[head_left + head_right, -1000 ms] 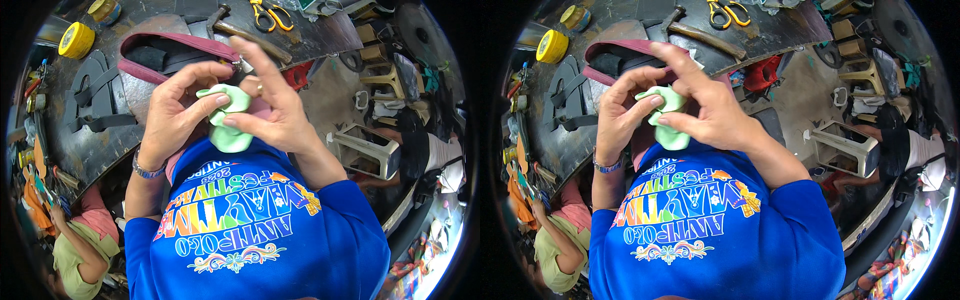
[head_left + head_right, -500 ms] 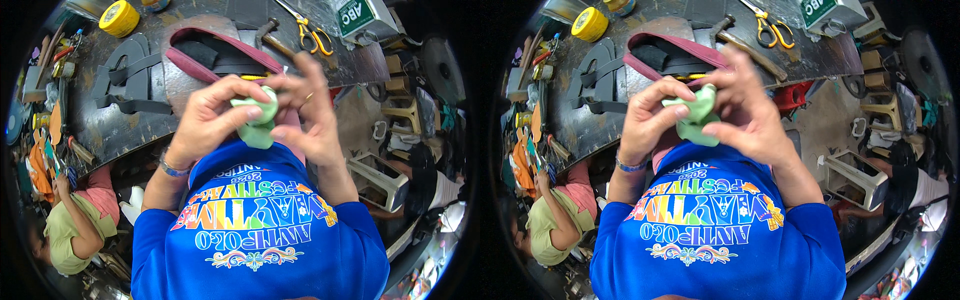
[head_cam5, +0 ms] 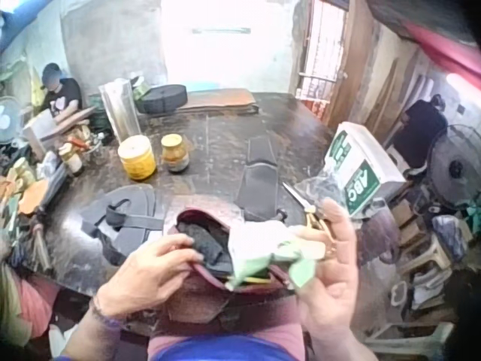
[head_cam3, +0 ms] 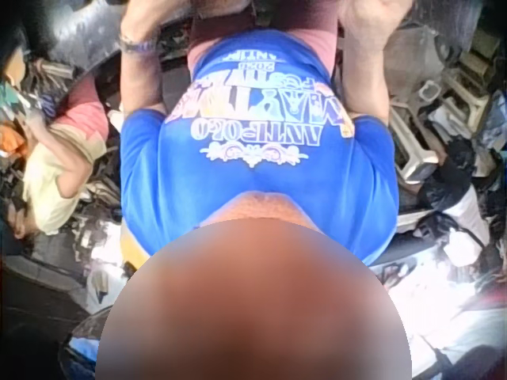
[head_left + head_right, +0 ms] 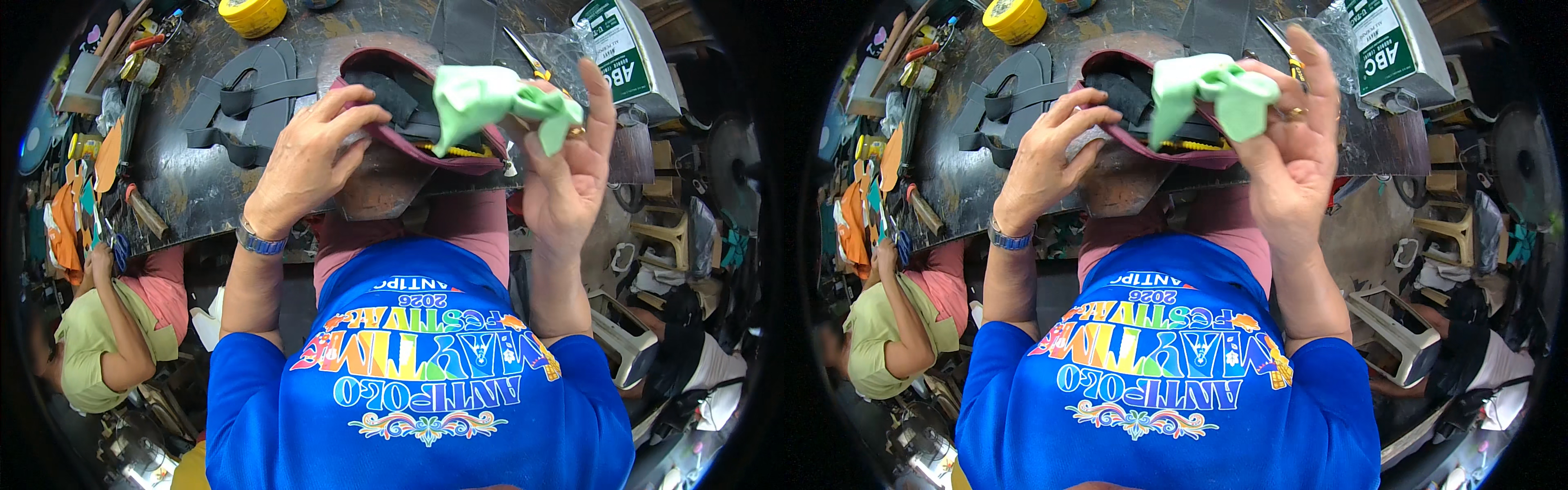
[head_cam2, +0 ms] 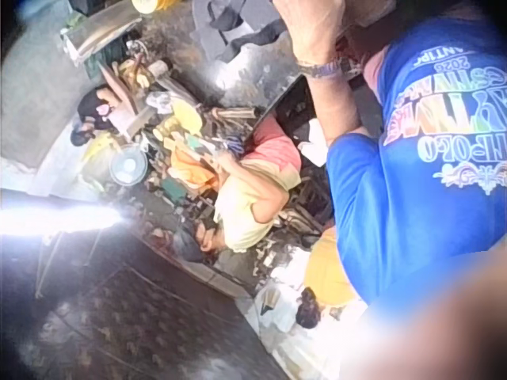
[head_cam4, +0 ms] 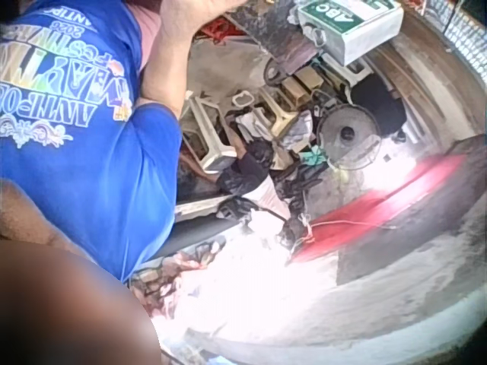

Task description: The person aligns a black leather piece on a paper template, then uses a hammer to tap around its edges. They cut the leather with scissors into strips, place the pieces into a small pouch, and later use a small tool to work on the leather edge. The scene shows a cluttered workshop table with tools and materials.

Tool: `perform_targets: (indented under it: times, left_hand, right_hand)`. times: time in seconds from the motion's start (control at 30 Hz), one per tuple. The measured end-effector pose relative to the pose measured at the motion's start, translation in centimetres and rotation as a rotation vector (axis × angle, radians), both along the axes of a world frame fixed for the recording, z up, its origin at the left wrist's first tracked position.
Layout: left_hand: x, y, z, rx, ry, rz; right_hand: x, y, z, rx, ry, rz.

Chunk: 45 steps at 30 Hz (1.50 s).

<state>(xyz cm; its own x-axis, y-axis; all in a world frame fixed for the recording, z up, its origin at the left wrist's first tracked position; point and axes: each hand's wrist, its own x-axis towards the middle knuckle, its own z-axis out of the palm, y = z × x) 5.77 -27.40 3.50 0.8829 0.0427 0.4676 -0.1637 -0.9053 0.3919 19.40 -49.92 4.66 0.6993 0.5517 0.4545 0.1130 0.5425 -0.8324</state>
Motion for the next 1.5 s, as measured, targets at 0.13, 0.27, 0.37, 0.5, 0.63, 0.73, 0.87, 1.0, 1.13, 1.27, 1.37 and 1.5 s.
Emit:
perform_targets:
  times: [0.13,0.27,0.37,0.5,0.63,0.73,0.87,1.0,1.13,1.27,1.37,1.5]
  left_hand:
    - [-1.3,-0.1,-1.8,-0.194,-0.03,0.004]
    - [-2.4,-0.5,-2.8,-0.249,-0.072,0.019]
    - [-3.1,-0.7,-3.0,-0.31,-0.043,0.06]
    - [-3.5,-0.7,-2.9,-0.413,-0.055,0.057]
    - [-2.4,-0.3,-2.7,-0.209,-0.079,0.064]
    - [-1.2,0.1,-2.5,-0.048,-0.032,0.071]
    - [-0.1,0.5,-2.3,0.012,-0.084,0.084]
    - [0.9,0.9,-1.9,0.008,-0.025,0.004]
    - [1.2,1.0,-1.1,-0.047,0.154,0.017]
    - [2.1,0.9,-1.1,-0.062,0.069,-0.022]
    - [3.1,1.1,-1.3,-0.024,0.069,-0.068]
    - [4.4,1.5,-1.1,0.037,0.115,-0.1]
  right_hand:
    - [-0.6,3.2,-0.9,-0.095,-0.039,0.127]
    - [-0.8,6.5,-1.8,-0.207,-0.048,0.213]
    - [-0.4,7.6,-2.4,-0.527,-0.257,0.215]
    - [-0.5,7.9,-3.1,-0.708,-0.84,-0.043]
    - [-0.7,7.9,-3.1,-0.584,-0.691,0.009]
    - [-0.4,6.6,-2.5,-0.533,-0.578,0.003]
    - [0.8,4.9,-2.1,-0.722,-0.901,-0.277]
    - [1.6,4.4,-2.2,-0.853,-0.832,-0.27]
    - [2.6,4.6,-2.0,-0.938,-0.682,-0.156]
    - [3.1,4.7,-2.2,-0.938,-0.664,-0.102]
    - [3.1,4.5,-2.6,-0.813,-0.606,-0.137]
    - [3.4,4.2,-3.0,-0.732,-0.588,-0.116]
